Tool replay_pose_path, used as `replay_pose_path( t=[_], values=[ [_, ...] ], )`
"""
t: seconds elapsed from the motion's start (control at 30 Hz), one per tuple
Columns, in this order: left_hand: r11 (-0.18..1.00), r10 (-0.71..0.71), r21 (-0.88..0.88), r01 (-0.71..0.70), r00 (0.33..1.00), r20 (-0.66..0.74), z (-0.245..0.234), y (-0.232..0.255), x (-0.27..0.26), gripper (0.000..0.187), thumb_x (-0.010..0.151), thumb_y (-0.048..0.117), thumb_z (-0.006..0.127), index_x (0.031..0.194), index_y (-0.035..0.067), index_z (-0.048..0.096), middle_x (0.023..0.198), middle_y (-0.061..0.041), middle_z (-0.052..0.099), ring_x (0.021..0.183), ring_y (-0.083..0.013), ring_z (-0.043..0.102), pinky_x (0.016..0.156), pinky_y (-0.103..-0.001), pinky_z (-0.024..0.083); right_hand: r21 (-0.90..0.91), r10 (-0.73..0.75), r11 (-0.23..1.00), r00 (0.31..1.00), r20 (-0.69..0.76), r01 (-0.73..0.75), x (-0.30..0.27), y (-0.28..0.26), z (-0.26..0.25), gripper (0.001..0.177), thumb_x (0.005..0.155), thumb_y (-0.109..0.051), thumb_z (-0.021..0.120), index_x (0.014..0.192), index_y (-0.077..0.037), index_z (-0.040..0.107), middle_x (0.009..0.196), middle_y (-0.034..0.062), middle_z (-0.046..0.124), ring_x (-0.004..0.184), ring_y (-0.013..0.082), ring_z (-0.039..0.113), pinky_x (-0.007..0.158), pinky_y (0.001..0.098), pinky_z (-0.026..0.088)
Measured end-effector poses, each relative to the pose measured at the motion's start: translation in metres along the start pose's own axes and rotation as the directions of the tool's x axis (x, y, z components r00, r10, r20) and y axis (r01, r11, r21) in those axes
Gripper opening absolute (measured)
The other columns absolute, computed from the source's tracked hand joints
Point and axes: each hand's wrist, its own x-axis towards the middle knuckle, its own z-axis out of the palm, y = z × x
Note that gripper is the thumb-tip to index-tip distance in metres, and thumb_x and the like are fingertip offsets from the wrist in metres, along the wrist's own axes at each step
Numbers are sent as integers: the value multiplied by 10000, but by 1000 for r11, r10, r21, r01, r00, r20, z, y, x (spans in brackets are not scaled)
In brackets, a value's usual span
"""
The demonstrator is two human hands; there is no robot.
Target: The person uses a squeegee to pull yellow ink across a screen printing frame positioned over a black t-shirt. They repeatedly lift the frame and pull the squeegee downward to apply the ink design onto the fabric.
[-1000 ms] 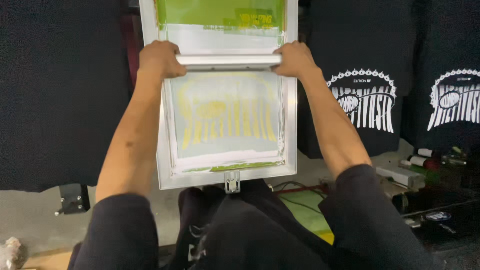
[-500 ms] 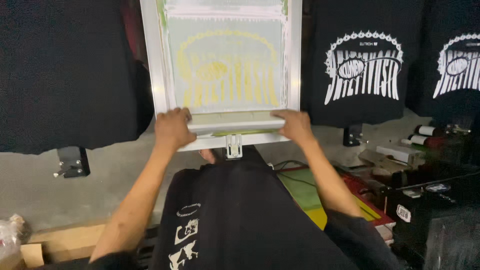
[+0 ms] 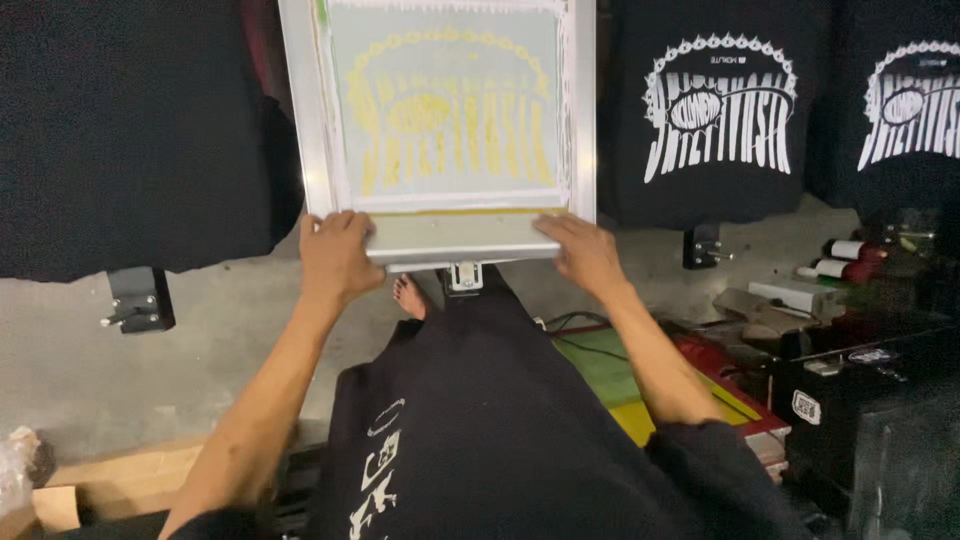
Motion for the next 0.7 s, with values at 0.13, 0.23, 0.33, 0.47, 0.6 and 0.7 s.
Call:
replay_pose_path(
  t=[0.13,0.23,0.33,0.47,0.6,0.7],
  values=[
    [998,-64,-13,65,997,42,18,12,-29,587,428,482,765,904,168,626,982,-82,687,981,-235,644,889,-421,356,113,32,993,995,-90,-22,-8,14,52,670,579,-55,748,1176,-342,640,1162,-110,670,1101,176,623,941,307,504],
    [1000,-10,-18,6,972,-234,35,4,1,534,427,350,788,902,147,653,984,-69,676,885,-244,644,800,-398,429,120,66,993,917,-392,-20,28,21,64,516,565,-162,772,1064,-280,711,1071,-90,715,1002,177,667,895,290,529],
    [999,45,11,-44,937,-347,35,-14,59,564,418,419,786,889,149,635,968,-55,648,840,-245,615,769,-386,440,95,50,995,870,-490,-4,81,40,56,407,610,-240,780,1014,-252,732,1031,-80,728,963,179,681,856,287,544],
    [997,73,31,-67,928,-366,18,-35,148,537,382,320,772,866,137,625,933,-45,637,818,-247,607,745,-368,435,25,46,999,859,-510,-38,158,70,33,465,594,-251,753,1057,-277,724,1048,-113,715,997,156,668,855,279,536],
    [993,3,117,10,994,-106,-6,-54,237,644,477,432,828,981,88,621,1033,-108,648,905,-301,626,785,-434,449,-7,94,994,918,-386,-105,238,113,12,471,616,-344,750,1085,-346,701,1068,-144,699,1013,129,661,832,312,527],
    [968,-246,31,250,906,344,-73,-51,316,611,604,242,670,1207,150,633,1051,-112,656,922,-327,624,683,-445,555,-76,230,973,948,218,-218,315,117,-76,556,717,-562,711,1183,-260,684,1102,66,675,1062,340,570,965,481,360]
  ],
)
